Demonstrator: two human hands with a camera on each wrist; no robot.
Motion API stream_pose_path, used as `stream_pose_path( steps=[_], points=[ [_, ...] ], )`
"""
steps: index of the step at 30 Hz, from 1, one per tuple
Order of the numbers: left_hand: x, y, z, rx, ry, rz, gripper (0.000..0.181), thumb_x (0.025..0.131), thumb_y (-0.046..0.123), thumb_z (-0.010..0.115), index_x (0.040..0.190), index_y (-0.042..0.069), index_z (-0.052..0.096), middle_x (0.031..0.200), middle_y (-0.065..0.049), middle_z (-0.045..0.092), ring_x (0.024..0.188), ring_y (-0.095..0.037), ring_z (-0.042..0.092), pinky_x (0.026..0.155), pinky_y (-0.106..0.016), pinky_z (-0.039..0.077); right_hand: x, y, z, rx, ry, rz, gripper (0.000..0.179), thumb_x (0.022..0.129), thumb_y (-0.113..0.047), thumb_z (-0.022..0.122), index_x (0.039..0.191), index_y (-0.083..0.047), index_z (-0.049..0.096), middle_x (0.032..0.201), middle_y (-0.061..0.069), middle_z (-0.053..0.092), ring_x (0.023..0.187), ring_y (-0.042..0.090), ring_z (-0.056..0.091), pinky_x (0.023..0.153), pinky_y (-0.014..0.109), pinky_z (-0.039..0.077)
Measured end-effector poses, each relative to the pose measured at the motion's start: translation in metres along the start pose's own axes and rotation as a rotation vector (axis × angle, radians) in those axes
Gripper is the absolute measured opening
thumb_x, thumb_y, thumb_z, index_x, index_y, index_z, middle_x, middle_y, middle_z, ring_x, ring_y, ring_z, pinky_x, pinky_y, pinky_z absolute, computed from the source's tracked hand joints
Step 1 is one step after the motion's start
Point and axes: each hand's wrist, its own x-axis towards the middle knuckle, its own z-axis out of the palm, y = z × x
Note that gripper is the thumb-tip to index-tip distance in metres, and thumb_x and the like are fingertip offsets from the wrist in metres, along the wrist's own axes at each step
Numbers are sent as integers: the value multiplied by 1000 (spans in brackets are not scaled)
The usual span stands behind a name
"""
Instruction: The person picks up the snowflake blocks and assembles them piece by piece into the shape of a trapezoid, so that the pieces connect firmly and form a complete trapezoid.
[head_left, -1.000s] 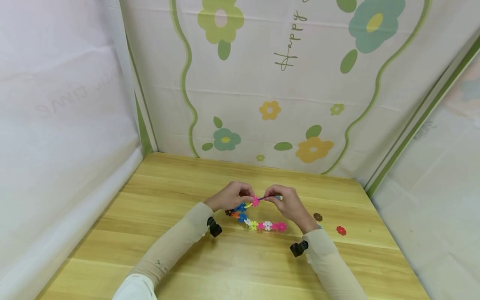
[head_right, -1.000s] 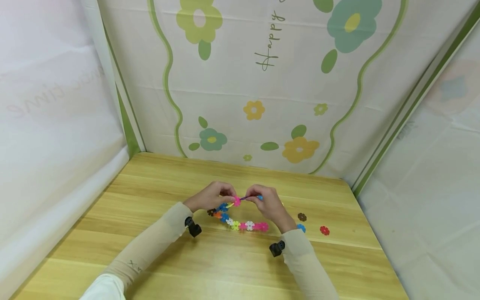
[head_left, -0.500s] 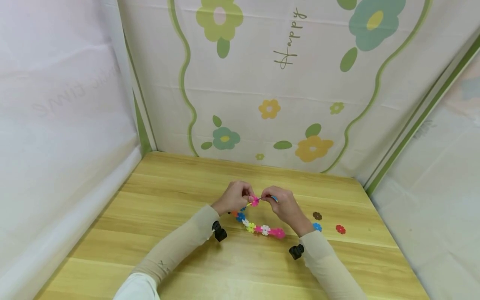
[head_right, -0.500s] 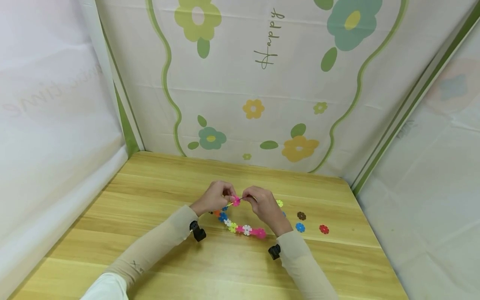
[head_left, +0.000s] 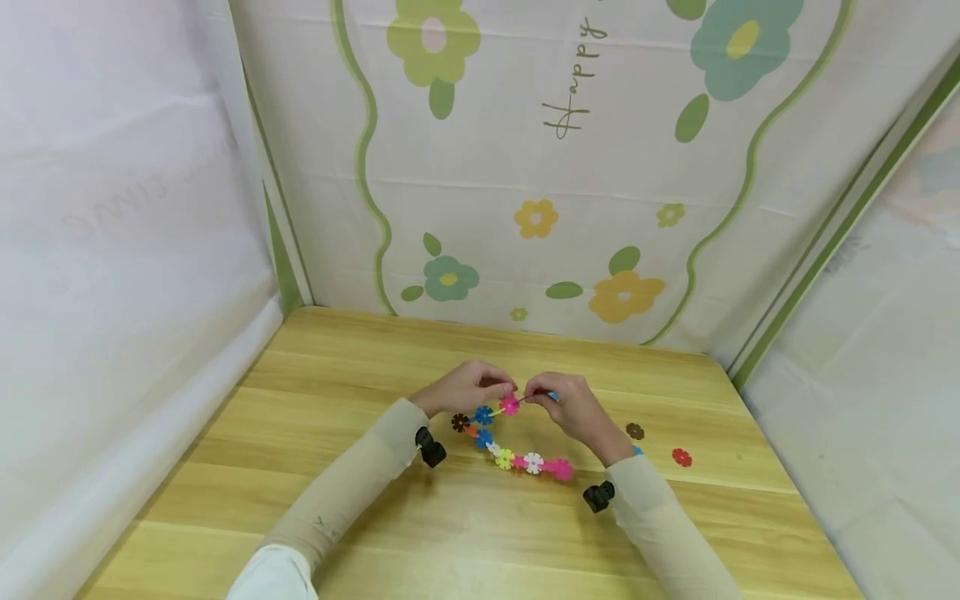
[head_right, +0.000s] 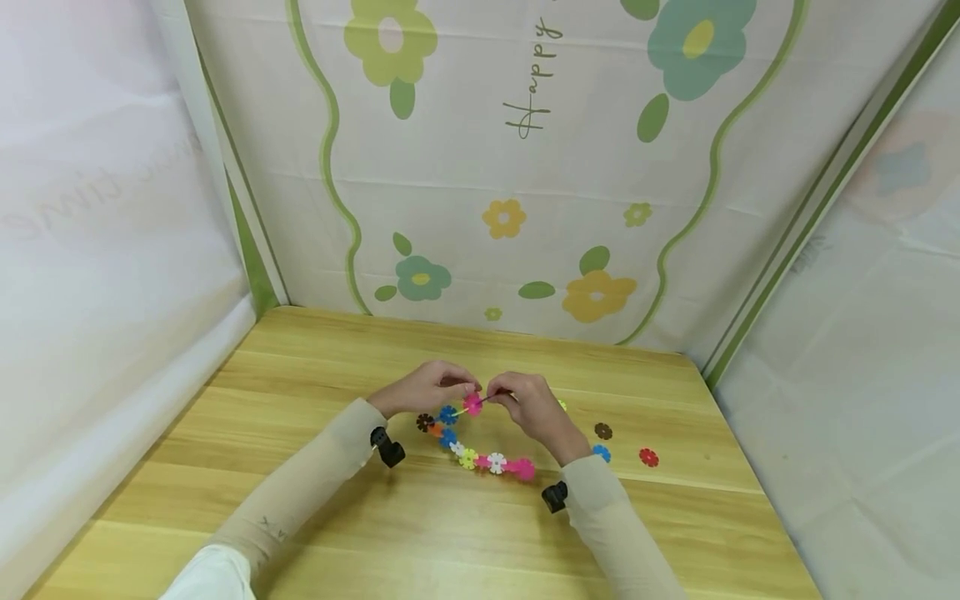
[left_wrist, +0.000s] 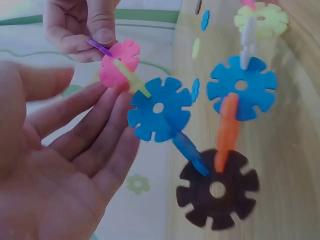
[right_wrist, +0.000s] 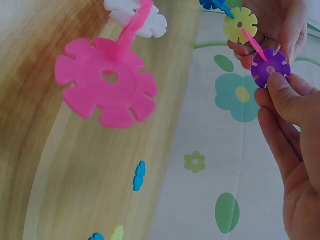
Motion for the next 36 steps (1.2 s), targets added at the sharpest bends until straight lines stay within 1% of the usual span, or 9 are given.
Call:
stream_pose_path(
  steps=[3,6,14,17,21,26,28,33,36],
  points=[
    [5,4,1,-11,-59,0,33,109,34,60,131,13,73,125,-5,77,112,-14,72,102,-37,58,0,-1,-1,23,-4,6,16,90,3,79,97,-11,76,96,1,80,84,13,77,74,25,63],
    [9,6,3,-36,-93,3,31,108,35,64,130,17,74,127,-7,76,110,-11,73,102,-35,58,0,-3,-3,49,-14,17,18,90,4,79,99,-12,77,98,2,80,88,14,78,77,25,63],
    [12,5,5,-41,-105,15,28,108,29,64,129,15,75,128,-16,75,105,-10,74,96,-31,60,2,-6,-6,88,-67,83,16,93,2,77,103,-10,78,102,3,80,91,15,78,81,27,64],
    [11,3,4,-40,-104,23,27,108,27,63,127,12,75,121,-12,77,100,-11,74,93,-29,61,3,-4,-10,75,-96,127,14,93,-3,78,105,-10,77,102,4,79,90,16,77,81,32,65],
    [11,1,2,-44,-101,34,26,108,26,63,124,9,75,111,-10,79,93,-12,75,87,-29,62,5,5,-17,39,-145,246,13,95,-9,79,108,-11,76,103,5,78,93,19,76,85,42,64],
    [7,-4,0,-62,-93,30,26,108,25,63,124,8,75,115,-21,77,91,-13,74,86,-29,62,8,25,-18,18,-236,417,17,97,-14,78,113,-10,75,110,9,77,100,21,74,92,45,62],
    [6,-5,-1,-73,-88,20,25,108,25,64,124,9,75,114,-19,77,91,-13,74,86,-29,62,8,33,-16,19,-272,469,19,98,-15,78,115,-7,74,113,14,76,101,23,73,93,45,62],
    [3,-6,-1,-84,-83,2,25,108,26,64,124,11,75,109,-6,78,94,-14,74,88,-29,61,7,54,-8,5,-345,568,28,97,-15,78,120,2,71,117,20,74,104,28,70,95,47,60],
    [2,-6,-2,-84,-81,-2,26,108,28,64,124,12,75,112,-11,78,96,-13,74,89,-29,61,4,63,-2,8,-378,643,35,97,-17,79,124,4,70,117,17,73,104,27,68,96,47,59]
  ],
)
